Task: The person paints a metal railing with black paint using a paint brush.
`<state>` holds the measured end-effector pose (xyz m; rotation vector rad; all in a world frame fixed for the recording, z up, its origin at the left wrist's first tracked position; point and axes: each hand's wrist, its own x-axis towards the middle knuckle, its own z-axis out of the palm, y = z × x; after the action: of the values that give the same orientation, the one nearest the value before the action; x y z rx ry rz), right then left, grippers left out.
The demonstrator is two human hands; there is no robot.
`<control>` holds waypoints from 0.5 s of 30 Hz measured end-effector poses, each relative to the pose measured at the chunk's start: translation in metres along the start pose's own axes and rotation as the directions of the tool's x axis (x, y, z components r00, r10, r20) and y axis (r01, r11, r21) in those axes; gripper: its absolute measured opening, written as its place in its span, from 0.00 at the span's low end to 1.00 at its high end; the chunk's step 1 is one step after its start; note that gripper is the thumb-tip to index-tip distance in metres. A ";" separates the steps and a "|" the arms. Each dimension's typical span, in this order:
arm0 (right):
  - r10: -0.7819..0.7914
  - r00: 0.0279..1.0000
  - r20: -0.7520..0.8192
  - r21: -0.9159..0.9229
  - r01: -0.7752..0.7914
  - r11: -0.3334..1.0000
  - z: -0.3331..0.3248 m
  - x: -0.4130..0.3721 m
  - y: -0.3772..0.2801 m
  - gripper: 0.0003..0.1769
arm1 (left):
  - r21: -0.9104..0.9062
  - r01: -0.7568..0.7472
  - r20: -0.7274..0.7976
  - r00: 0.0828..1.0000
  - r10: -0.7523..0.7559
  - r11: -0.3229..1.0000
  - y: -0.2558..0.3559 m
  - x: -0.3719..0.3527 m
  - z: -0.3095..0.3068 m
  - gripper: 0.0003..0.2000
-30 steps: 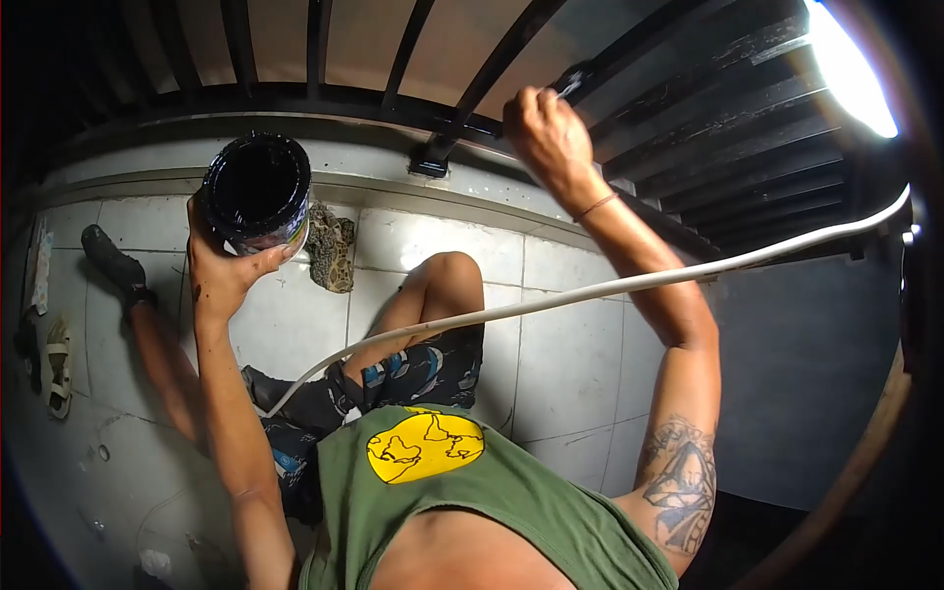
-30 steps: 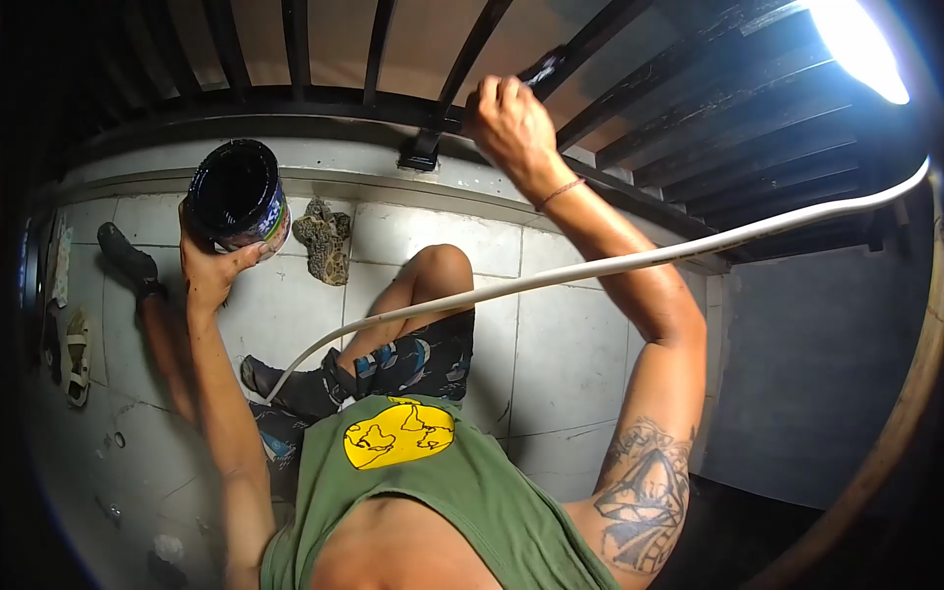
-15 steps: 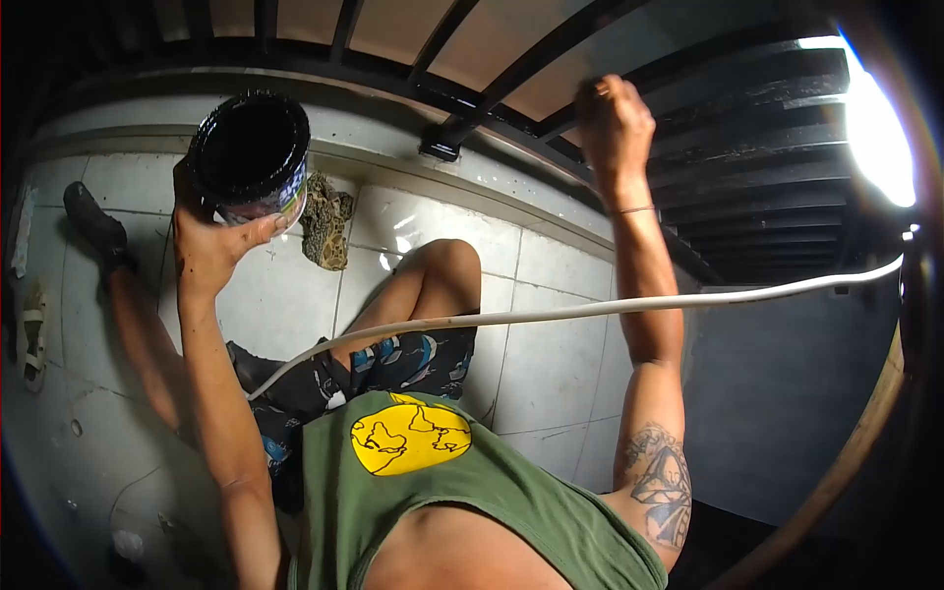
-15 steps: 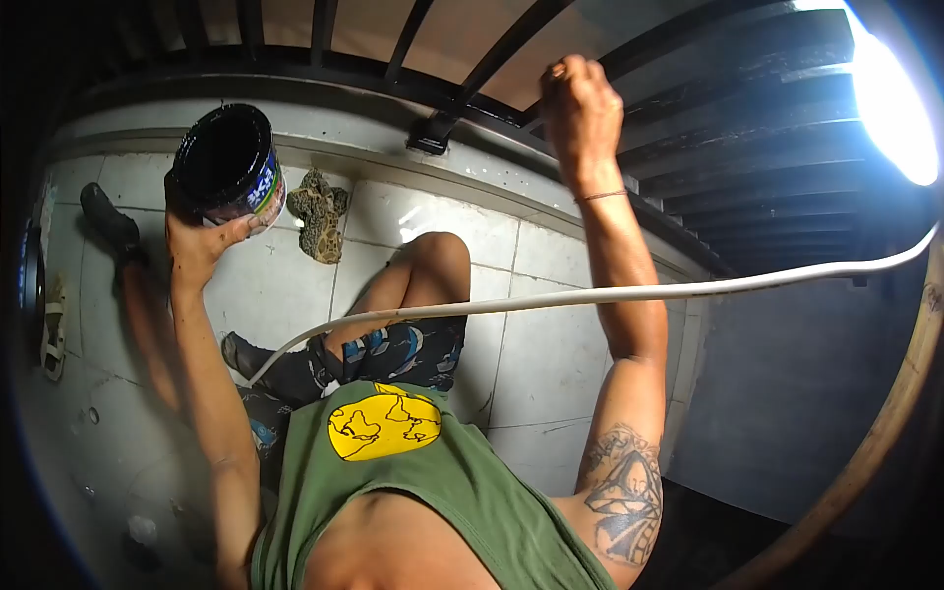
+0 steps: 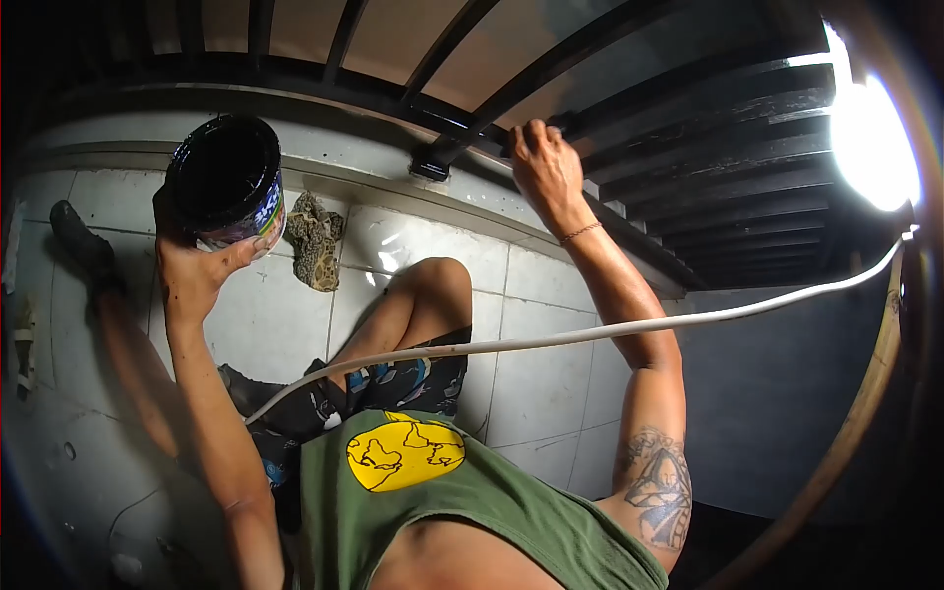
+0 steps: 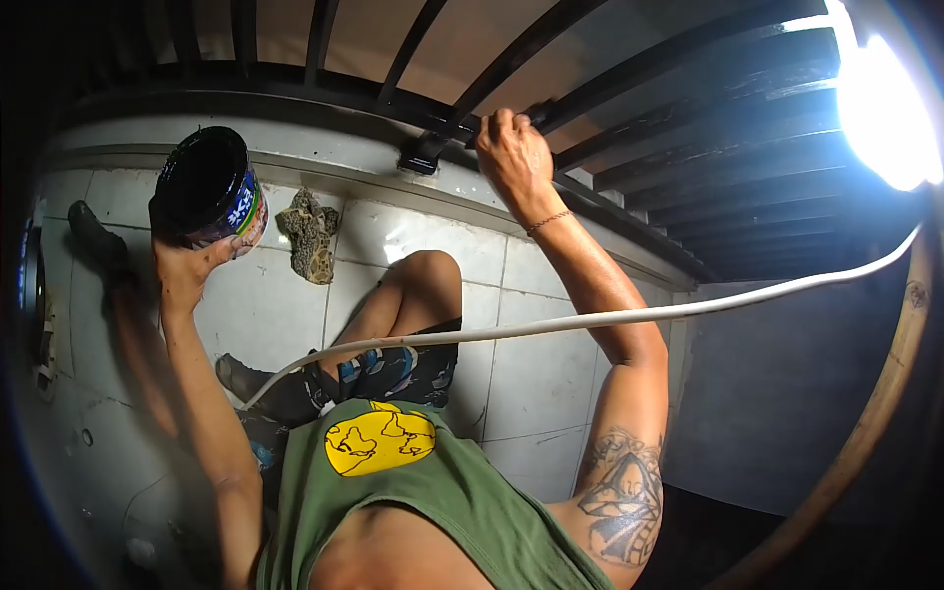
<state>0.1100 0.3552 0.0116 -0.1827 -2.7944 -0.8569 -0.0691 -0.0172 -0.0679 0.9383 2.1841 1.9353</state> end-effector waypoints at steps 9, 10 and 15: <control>0.268 0.858 -0.437 -0.007 -0.301 0.954 -0.102 0.041 0.085 0.06 | 0.000 -0.004 -0.009 1.000 0.004 1.000 -0.001 -0.003 -0.002 0.43; 0.212 0.829 -0.517 -0.103 -0.306 0.946 -0.116 0.043 0.092 0.05 | -0.004 0.015 -0.011 1.000 -0.015 1.000 -0.002 -0.004 -0.002 0.43; 0.079 0.854 -0.515 -0.247 -0.236 0.940 -0.128 0.035 0.084 0.04 | -0.018 0.030 0.013 0.999 -0.030 0.999 -0.004 -0.002 0.001 0.42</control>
<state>0.1121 0.3541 0.1692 -0.2035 -2.1267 -1.1038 -0.0684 -0.0175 -0.0722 0.9075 2.1565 1.9273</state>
